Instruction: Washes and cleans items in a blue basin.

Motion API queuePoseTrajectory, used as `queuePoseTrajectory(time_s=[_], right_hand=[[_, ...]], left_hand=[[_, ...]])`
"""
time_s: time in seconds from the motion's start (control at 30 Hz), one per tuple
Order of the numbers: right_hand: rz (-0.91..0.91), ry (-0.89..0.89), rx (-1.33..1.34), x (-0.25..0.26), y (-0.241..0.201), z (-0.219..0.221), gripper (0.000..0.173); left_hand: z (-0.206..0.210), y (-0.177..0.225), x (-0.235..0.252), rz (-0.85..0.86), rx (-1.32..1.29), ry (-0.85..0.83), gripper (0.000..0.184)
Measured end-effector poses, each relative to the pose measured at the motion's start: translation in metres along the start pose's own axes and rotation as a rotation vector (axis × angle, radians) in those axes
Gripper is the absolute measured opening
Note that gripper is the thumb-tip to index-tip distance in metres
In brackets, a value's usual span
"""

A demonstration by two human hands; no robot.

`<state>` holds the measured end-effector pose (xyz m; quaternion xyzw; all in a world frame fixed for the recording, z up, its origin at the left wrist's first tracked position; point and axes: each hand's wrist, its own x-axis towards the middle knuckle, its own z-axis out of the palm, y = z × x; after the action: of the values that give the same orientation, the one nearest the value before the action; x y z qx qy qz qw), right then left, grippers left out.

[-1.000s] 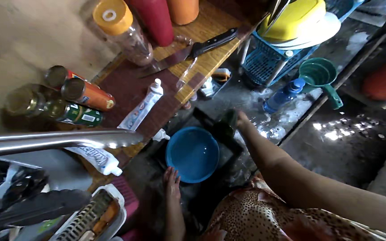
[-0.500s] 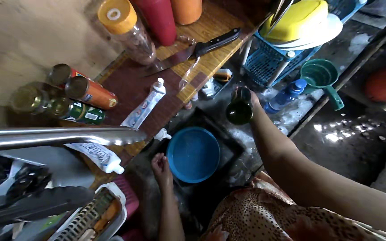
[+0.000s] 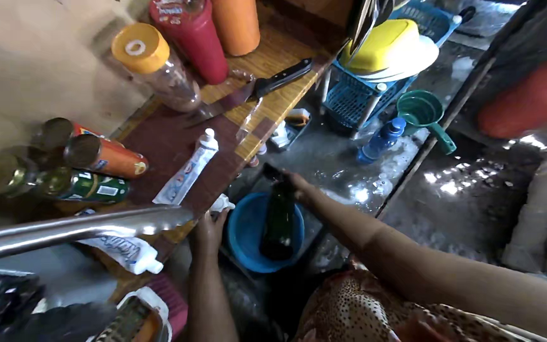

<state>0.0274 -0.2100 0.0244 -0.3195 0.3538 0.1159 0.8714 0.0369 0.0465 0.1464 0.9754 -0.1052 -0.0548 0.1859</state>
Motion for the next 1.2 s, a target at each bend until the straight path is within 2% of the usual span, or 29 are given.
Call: queuePoseTrajectory(time_s=[0.1,0.2,0.27,0.33,0.5,0.63,0.83,0.97,1.2], right_hand=[[-0.268,0.004,-0.302,0.023,0.034,0.032,0.049],[-0.439,0.004,-0.799,0.021,0.063,0.054,0.060],[-0.478,-0.108,-1.040,0.018,0.084,0.062,0.060],[-0.500,-0.248,-1.143,0.028,0.106,0.063,0.053],[-0.514,-0.387,-1.176,0.040,0.128,0.069,0.046],[-0.522,-0.375,-1.148,0.040,0.126,0.068,0.051],[-0.501,-0.352,-1.142,0.033,0.121,0.066,0.045],[-0.505,-0.365,-1.148,0.037,0.118,0.062,0.044],[-0.481,-0.352,-1.160,0.033,0.119,0.063,0.046]], left_hand=[[0.000,0.009,0.000,-0.017,0.078,0.013,0.055],[0.010,0.010,0.004,-0.031,0.092,0.065,0.056],[0.013,0.012,0.007,-0.050,0.102,0.089,0.055],[0.011,0.020,0.007,-0.095,0.150,0.074,0.055],[0.010,0.027,0.010,-0.123,0.161,0.069,0.059],[0.003,0.035,0.012,-0.118,0.173,0.061,0.059],[0.008,0.031,0.016,-0.107,0.182,0.059,0.062],[0.005,0.034,0.016,-0.138,0.216,0.036,0.062],[0.008,0.032,0.016,-0.088,0.180,0.079,0.060]])
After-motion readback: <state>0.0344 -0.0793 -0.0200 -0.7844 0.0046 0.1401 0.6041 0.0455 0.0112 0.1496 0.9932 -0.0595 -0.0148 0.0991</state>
